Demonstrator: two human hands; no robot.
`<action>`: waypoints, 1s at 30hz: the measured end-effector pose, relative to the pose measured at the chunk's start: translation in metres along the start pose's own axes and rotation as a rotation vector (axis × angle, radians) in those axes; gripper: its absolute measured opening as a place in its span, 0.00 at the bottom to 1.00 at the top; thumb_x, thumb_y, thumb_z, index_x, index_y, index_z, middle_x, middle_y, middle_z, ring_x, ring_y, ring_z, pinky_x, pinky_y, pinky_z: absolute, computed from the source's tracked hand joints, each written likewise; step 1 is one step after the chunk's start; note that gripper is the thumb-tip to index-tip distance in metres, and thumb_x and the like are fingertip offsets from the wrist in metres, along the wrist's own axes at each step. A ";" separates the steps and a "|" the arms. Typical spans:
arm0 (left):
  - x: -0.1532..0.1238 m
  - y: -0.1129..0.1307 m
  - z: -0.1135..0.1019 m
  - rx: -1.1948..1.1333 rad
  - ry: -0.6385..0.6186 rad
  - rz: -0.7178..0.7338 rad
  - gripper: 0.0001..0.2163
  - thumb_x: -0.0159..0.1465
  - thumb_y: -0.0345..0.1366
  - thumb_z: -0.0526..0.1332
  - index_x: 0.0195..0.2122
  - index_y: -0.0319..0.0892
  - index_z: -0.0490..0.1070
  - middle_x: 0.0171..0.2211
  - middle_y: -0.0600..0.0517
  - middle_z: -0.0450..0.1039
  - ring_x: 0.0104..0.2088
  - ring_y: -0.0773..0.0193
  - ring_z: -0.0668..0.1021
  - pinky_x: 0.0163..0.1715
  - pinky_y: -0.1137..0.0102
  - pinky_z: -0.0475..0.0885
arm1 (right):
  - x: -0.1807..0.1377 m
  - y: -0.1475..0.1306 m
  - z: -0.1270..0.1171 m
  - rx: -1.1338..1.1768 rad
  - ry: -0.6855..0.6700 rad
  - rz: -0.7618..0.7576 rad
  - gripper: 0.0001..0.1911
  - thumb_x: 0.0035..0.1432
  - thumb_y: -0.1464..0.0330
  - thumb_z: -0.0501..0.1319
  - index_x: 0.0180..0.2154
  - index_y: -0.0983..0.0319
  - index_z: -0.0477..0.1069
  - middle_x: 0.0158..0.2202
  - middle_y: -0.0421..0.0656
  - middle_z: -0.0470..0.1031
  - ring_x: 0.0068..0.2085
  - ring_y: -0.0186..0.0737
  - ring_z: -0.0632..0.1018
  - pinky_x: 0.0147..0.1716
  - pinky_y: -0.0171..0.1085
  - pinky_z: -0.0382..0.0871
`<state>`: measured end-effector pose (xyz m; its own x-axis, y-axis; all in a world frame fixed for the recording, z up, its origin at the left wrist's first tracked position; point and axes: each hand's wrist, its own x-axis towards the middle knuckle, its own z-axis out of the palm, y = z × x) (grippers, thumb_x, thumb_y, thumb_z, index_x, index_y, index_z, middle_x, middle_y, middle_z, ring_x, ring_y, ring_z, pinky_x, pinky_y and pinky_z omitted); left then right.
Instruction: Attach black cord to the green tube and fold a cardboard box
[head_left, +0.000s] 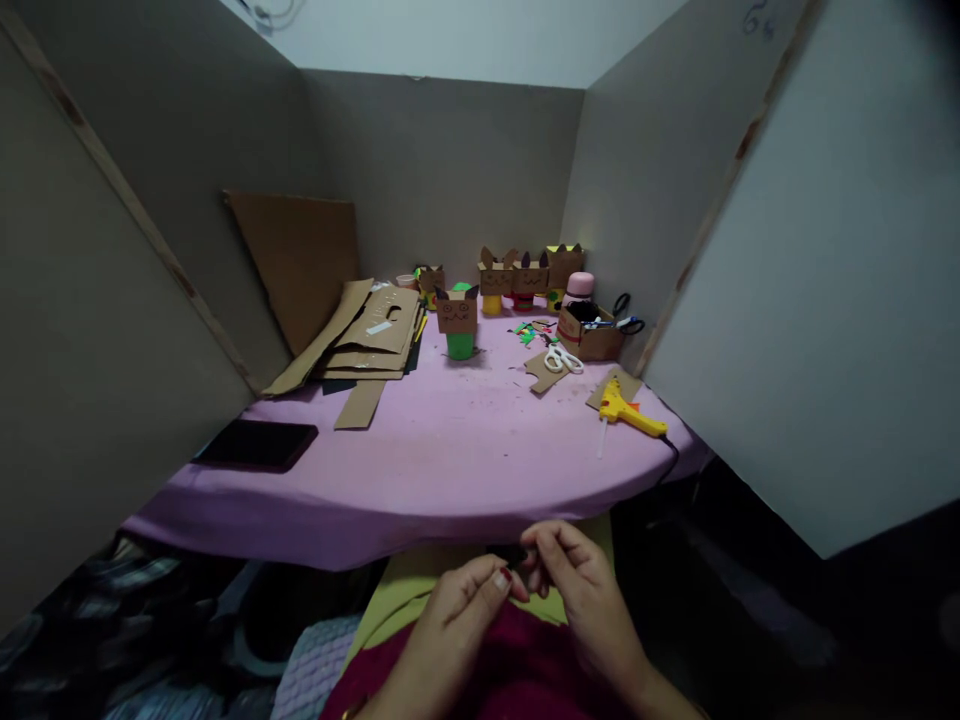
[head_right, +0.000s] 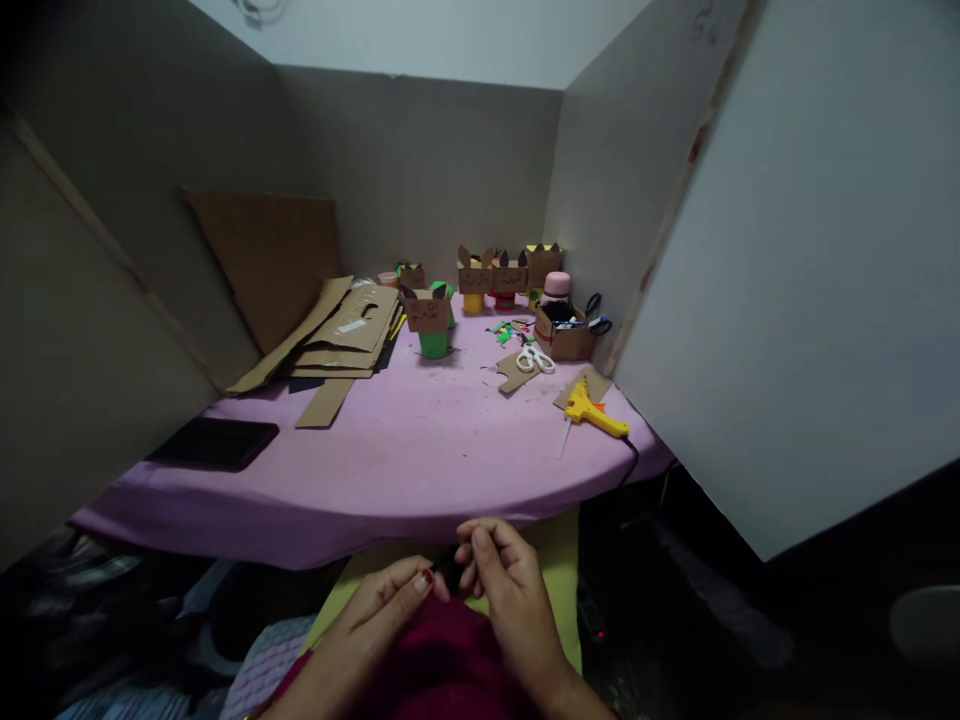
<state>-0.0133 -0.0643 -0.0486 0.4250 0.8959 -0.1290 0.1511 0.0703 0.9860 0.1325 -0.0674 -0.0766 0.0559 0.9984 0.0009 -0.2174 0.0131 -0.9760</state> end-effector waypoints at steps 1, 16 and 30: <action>-0.001 0.002 0.001 0.018 0.005 0.001 0.13 0.62 0.42 0.51 0.27 0.42 0.69 0.25 0.55 0.67 0.29 0.65 0.69 0.31 0.74 0.62 | 0.000 0.000 -0.002 -0.007 0.014 0.006 0.16 0.56 0.56 0.55 0.33 0.64 0.70 0.24 0.39 0.69 0.23 0.31 0.67 0.23 0.31 0.60; -0.003 -0.018 -0.004 1.215 0.010 0.551 0.07 0.60 0.27 0.50 0.29 0.41 0.65 0.23 0.50 0.70 0.23 0.63 0.70 0.22 0.69 0.56 | -0.007 -0.009 -0.002 -0.484 -0.200 -0.128 0.19 0.57 0.58 0.53 0.19 0.61 0.57 0.19 0.34 0.54 0.23 0.31 0.58 0.22 0.33 0.50; -0.006 -0.023 -0.044 0.828 0.243 0.309 0.12 0.63 0.32 0.49 0.44 0.44 0.68 0.37 0.49 0.72 0.37 0.63 0.75 0.36 0.70 0.69 | -0.005 -0.013 -0.005 -0.283 -0.119 -0.014 0.17 0.56 0.59 0.56 0.21 0.62 0.60 0.18 0.34 0.59 0.22 0.30 0.59 0.22 0.31 0.53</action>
<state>-0.0582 -0.0519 -0.0654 0.3676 0.8968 0.2461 0.6932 -0.4407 0.5703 0.1399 -0.0728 -0.0654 -0.0609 0.9978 0.0244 0.0638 0.0283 -0.9976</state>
